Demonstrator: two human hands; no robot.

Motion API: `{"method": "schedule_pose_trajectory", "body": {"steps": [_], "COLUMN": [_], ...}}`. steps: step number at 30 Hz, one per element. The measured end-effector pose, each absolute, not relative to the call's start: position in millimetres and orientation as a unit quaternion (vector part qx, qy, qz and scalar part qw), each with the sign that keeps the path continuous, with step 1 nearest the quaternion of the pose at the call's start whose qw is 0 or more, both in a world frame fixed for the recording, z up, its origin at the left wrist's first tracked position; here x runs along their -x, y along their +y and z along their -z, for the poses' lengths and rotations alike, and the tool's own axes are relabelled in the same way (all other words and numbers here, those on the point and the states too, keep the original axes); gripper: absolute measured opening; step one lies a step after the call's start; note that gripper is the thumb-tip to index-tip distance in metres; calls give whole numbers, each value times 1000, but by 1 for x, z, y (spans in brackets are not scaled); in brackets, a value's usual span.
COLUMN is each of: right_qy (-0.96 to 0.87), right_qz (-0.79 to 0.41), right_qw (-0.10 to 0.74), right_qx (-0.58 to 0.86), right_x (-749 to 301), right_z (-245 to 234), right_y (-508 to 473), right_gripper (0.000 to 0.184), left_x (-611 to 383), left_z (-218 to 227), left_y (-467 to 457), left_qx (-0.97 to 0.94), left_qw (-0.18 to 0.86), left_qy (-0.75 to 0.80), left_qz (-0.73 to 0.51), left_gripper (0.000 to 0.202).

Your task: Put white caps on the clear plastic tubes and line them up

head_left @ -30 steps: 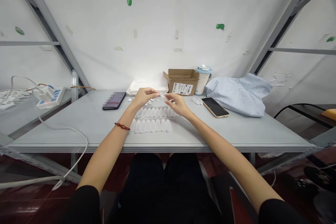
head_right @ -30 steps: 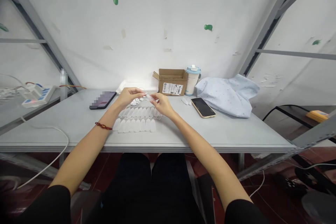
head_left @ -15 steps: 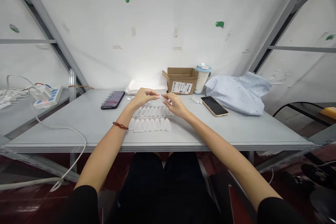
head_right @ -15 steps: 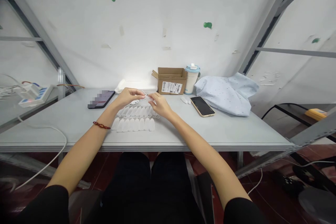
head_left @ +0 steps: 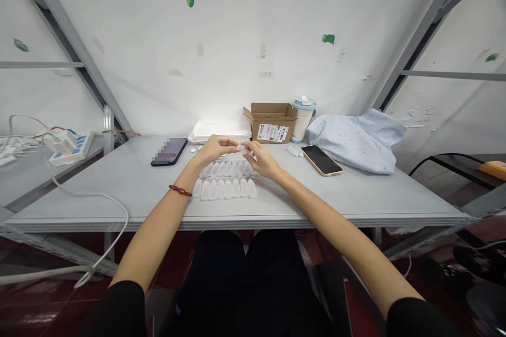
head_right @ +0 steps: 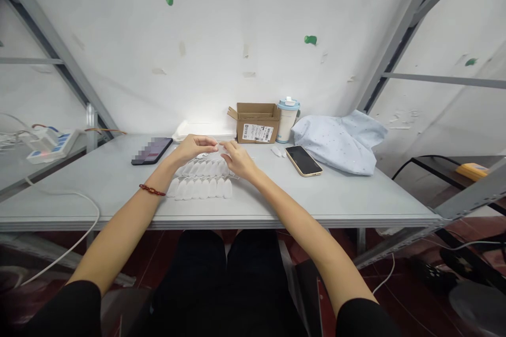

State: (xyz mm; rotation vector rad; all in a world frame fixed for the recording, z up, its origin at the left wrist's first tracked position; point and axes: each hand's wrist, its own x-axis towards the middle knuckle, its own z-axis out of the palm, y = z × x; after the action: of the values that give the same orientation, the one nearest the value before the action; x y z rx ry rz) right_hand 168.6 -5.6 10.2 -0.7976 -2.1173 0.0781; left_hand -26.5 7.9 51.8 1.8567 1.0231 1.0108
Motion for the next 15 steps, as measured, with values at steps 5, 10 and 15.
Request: {"method": "schedule_pose_trajectory", "body": {"steps": [5, 10, 15], "right_qy": [-849, -841, -835], "right_qz": [-34, -43, -55], "right_qw": [414, 427, 436], "right_qx": [326, 330, 332], "right_x": [-167, -167, -167], "right_z": [-9, -9, -9], "right_y": [-7, -6, -4], "right_gripper": [35, 34, 29], "left_x": [26, 25, 25], "left_z": [-49, -48, -46], "left_y": [10, 13, 15], "left_qx": [-735, -740, -735], "left_qw": [375, 374, 380], "left_qy": [394, 380, 381], "left_qz": [-404, -411, -412], "left_gripper": [36, 40, 40]}}
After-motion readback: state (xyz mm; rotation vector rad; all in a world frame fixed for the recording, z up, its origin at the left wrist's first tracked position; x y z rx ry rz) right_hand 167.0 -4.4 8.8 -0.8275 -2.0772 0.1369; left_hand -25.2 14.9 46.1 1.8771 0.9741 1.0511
